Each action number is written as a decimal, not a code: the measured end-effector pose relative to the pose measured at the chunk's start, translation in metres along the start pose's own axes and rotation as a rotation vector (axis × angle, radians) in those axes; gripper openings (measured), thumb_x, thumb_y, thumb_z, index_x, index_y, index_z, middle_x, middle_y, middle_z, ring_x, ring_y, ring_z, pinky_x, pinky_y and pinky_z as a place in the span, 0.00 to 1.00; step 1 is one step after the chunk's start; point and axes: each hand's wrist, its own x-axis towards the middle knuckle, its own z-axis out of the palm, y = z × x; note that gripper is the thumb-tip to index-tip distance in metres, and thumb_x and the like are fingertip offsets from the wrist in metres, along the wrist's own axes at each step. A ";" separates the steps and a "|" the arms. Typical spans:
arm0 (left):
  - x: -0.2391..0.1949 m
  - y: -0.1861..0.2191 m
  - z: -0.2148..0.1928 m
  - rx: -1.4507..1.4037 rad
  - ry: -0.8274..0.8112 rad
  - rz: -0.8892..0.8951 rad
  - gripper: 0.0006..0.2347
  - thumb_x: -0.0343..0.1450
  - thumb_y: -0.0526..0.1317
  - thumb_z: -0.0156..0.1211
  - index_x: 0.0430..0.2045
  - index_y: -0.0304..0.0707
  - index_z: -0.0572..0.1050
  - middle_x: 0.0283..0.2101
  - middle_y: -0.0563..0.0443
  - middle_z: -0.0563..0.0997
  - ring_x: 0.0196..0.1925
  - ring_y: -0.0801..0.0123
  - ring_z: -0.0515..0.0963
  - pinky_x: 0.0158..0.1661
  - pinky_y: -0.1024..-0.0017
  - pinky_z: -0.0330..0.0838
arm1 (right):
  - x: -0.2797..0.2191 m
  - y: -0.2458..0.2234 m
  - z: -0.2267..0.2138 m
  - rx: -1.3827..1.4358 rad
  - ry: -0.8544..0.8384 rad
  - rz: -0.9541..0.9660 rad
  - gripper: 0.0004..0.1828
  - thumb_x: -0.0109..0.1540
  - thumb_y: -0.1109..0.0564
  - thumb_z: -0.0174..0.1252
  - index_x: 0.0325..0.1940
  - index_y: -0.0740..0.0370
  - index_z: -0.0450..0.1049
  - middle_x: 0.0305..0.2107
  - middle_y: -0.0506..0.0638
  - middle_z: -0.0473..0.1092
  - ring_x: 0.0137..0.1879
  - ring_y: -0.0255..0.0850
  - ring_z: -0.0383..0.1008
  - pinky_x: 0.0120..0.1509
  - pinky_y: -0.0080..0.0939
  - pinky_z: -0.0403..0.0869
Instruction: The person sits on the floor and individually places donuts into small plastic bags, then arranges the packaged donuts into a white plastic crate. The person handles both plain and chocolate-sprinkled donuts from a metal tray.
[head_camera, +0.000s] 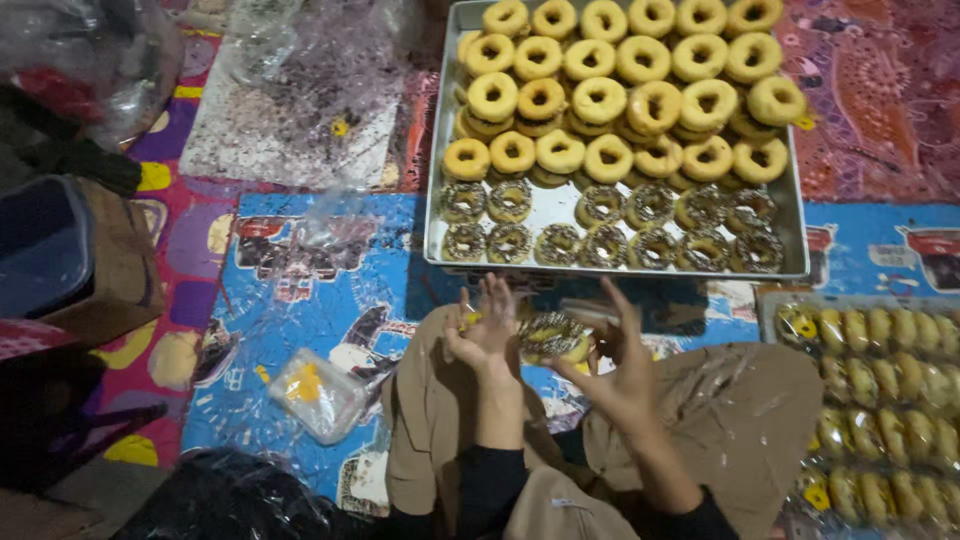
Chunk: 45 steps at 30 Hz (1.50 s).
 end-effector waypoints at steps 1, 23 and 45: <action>-0.012 -0.019 -0.007 0.174 -0.135 0.011 0.32 0.66 0.48 0.56 0.60 0.21 0.59 0.61 0.25 0.68 0.63 0.36 0.69 0.63 0.42 0.62 | -0.010 0.005 0.001 -0.074 0.032 -0.097 0.64 0.47 0.58 0.77 0.80 0.57 0.47 0.58 0.58 0.74 0.55 0.43 0.78 0.50 0.43 0.74; -0.139 -0.089 0.077 2.271 -1.412 0.381 0.06 0.64 0.32 0.75 0.25 0.29 0.82 0.31 0.46 0.81 0.34 0.63 0.80 0.36 0.66 0.74 | -0.014 -0.018 -0.127 0.225 -0.362 -0.304 0.30 0.63 0.64 0.62 0.71 0.62 0.66 0.51 0.53 0.78 0.48 0.43 0.84 0.54 0.40 0.80; -0.096 -0.040 0.068 2.345 -0.224 0.465 0.11 0.76 0.43 0.59 0.38 0.30 0.76 0.34 0.43 0.83 0.36 0.66 0.82 0.36 0.65 0.80 | 0.015 0.147 -0.028 -0.120 -0.528 -0.266 0.37 0.59 0.44 0.67 0.68 0.62 0.68 0.45 0.56 0.77 0.46 0.42 0.77 0.45 0.43 0.75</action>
